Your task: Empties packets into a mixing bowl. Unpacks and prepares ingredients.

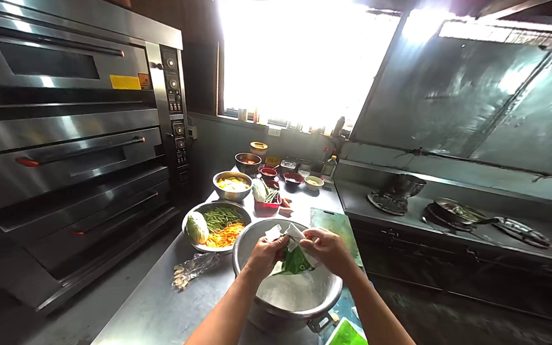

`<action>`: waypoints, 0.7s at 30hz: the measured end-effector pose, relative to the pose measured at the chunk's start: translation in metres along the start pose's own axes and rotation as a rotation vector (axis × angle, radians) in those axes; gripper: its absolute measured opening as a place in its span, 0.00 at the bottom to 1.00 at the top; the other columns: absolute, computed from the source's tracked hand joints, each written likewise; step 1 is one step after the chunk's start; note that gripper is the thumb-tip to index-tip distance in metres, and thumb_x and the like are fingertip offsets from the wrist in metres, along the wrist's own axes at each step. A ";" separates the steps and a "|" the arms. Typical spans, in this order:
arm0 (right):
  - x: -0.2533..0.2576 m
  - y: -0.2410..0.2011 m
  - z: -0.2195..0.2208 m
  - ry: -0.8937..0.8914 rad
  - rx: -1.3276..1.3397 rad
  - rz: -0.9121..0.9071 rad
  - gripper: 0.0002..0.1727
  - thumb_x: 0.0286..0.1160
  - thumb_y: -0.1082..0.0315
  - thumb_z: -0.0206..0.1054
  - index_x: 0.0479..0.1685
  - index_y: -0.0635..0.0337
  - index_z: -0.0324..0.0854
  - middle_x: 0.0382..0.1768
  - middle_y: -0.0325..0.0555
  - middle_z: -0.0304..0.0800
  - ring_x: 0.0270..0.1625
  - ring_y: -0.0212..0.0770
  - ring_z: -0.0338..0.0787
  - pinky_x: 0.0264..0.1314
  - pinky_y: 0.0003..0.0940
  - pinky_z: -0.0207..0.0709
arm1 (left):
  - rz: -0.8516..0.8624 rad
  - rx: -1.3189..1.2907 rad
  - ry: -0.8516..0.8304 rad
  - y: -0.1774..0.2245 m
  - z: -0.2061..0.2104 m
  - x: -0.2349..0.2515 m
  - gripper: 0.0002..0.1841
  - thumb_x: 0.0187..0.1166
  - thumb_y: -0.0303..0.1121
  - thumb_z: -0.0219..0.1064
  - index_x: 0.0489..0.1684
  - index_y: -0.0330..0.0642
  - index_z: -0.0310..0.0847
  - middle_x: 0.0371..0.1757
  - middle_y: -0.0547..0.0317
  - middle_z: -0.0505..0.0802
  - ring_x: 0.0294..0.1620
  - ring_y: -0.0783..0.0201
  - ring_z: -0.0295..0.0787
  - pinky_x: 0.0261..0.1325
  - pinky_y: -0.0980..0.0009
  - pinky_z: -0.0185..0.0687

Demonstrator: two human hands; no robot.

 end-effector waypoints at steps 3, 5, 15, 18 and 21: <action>-0.020 0.023 -0.004 -0.117 0.176 0.160 0.13 0.78 0.60 0.73 0.58 0.51 0.89 0.49 0.39 0.94 0.46 0.37 0.94 0.56 0.43 0.90 | 0.000 -0.048 0.030 0.002 -0.002 0.000 0.08 0.83 0.34 0.70 0.41 0.37 0.87 0.28 0.57 0.88 0.22 0.69 0.80 0.29 0.72 0.82; -0.032 0.032 0.005 -0.039 0.258 0.238 0.09 0.79 0.64 0.72 0.51 0.54 0.92 0.45 0.40 0.96 0.42 0.39 0.96 0.50 0.40 0.93 | -0.011 -0.061 0.033 0.000 0.000 0.000 0.08 0.83 0.35 0.70 0.41 0.39 0.87 0.27 0.58 0.86 0.21 0.70 0.79 0.28 0.74 0.81; -0.032 0.009 -0.008 0.296 -0.340 -0.069 0.05 0.79 0.68 0.71 0.43 0.52 0.94 0.38 0.42 0.90 0.41 0.40 0.91 0.45 0.44 0.88 | -0.187 0.183 0.054 -0.008 -0.013 -0.007 0.05 0.81 0.30 0.72 0.40 0.37 0.88 0.19 0.61 0.83 0.17 0.71 0.76 0.24 0.76 0.78; -0.021 -0.005 -0.016 0.289 -0.428 -0.165 0.05 0.80 0.67 0.71 0.42 0.55 0.93 0.34 0.45 0.85 0.33 0.43 0.88 0.36 0.43 0.87 | -0.242 0.223 0.052 -0.004 -0.019 -0.012 0.05 0.82 0.30 0.70 0.45 0.38 0.87 0.21 0.62 0.83 0.17 0.72 0.77 0.24 0.77 0.78; -0.015 -0.018 -0.033 0.360 -0.424 -0.212 0.06 0.80 0.68 0.70 0.43 0.56 0.94 0.35 0.46 0.86 0.36 0.44 0.89 0.39 0.44 0.87 | -0.245 0.192 0.100 -0.001 -0.027 -0.016 0.08 0.85 0.30 0.66 0.51 0.37 0.89 0.21 0.61 0.83 0.17 0.71 0.76 0.24 0.76 0.77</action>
Point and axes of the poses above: each hand's wrist, its own x-axis towards the middle knuckle, its own z-axis out of the palm, y = z × x, the point moved 1 cm from there along x, towards the middle knuckle
